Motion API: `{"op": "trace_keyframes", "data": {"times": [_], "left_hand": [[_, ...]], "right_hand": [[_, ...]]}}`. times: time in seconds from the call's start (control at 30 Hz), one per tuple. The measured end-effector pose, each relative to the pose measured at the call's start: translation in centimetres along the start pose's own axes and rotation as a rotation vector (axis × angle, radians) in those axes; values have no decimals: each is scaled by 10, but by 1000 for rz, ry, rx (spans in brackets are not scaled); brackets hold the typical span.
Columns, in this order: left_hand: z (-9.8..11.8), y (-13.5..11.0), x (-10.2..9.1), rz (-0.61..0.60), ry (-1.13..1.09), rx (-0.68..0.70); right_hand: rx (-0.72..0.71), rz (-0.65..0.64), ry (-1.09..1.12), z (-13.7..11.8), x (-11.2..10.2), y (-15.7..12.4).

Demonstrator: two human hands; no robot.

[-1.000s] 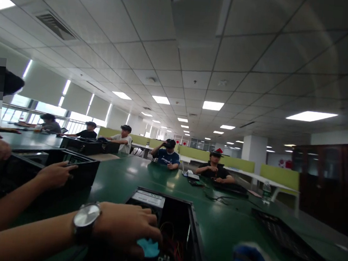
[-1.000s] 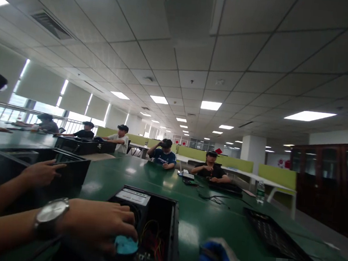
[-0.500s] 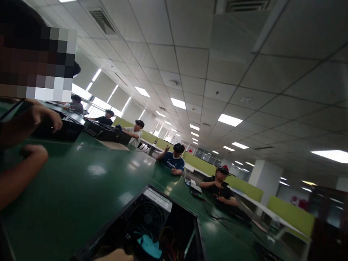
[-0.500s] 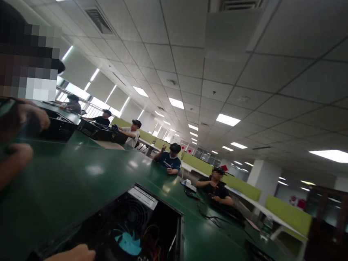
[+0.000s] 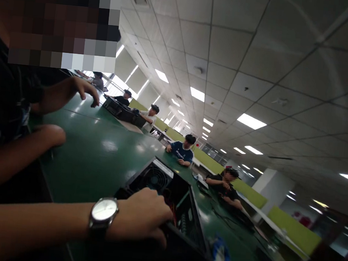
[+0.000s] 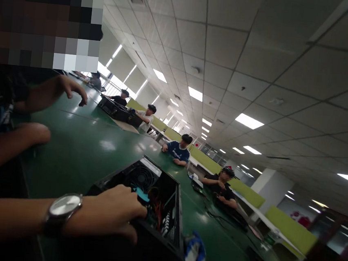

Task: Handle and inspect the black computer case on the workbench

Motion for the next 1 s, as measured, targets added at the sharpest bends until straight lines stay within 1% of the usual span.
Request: {"op": "trace_keyframes", "data": {"times": [0.03, 0.07, 0.1, 0.17, 0.23, 0.3, 0.33, 0.4, 0.5, 0.57, 0.67, 0.73, 0.8, 0.87, 0.93, 1.0], "left_hand": [[-19, 7, 2, 15, 5, -48], [-38, 13, 5, 26, 14, -104], [-57, 20, 8, 33, 28, -161], [-91, 36, 13, 39, 64, -252], [-117, 55, 18, 38, 89, -299], [-135, 75, 24, 38, 102, -328], [-141, 86, 29, 43, 108, -342], [-150, 105, 39, 73, 119, -367], [-148, 122, 58, 164, 151, -369], [-138, 121, 73, 244, 184, -335], [-120, 104, 99, 355, 241, -276], [-110, 87, 116, 407, 273, -243], [-100, 75, 132, 434, 285, -185], [-85, 71, 147, 424, 266, -103], [-66, 73, 163, 354, 213, -16], [-47, 80, 180, 236, 134, 49]], "right_hand": [[38, 26, 49, -12, 15, 22], [166, 98, 139, -21, 28, 43], [255, 128, 153, -33, 40, 64], [237, 100, 159, -57, 62, 100], [175, 34, 132, -68, 77, 120], [122, -26, 87, -63, 86, 120], [95, -53, 54, -56, 88, 113], [42, -104, -20, -33, 86, 90], [-21, -159, -114, 18, 68, 52], [-59, -176, -194, 59, 49, 32], [-52, -180, -295, 119, 19, 9], [2, -165, -293, 148, 6, -5], [34, -165, -285, 163, 0, -16], [52, -208, -319, 164, 0, -24], [59, -285, -378, 160, 1, -27], [62, -329, -404, 154, 1, -27]]}}
Point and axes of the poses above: each hand's wrist, its own y-axis towards the middle knuckle, its own x-axis out of the palm, z = x × y, the point moved 4 cm from there along y, towards the middle knuckle, and after that the axes turned 6 degrees about -x, right-handed, at the moved point
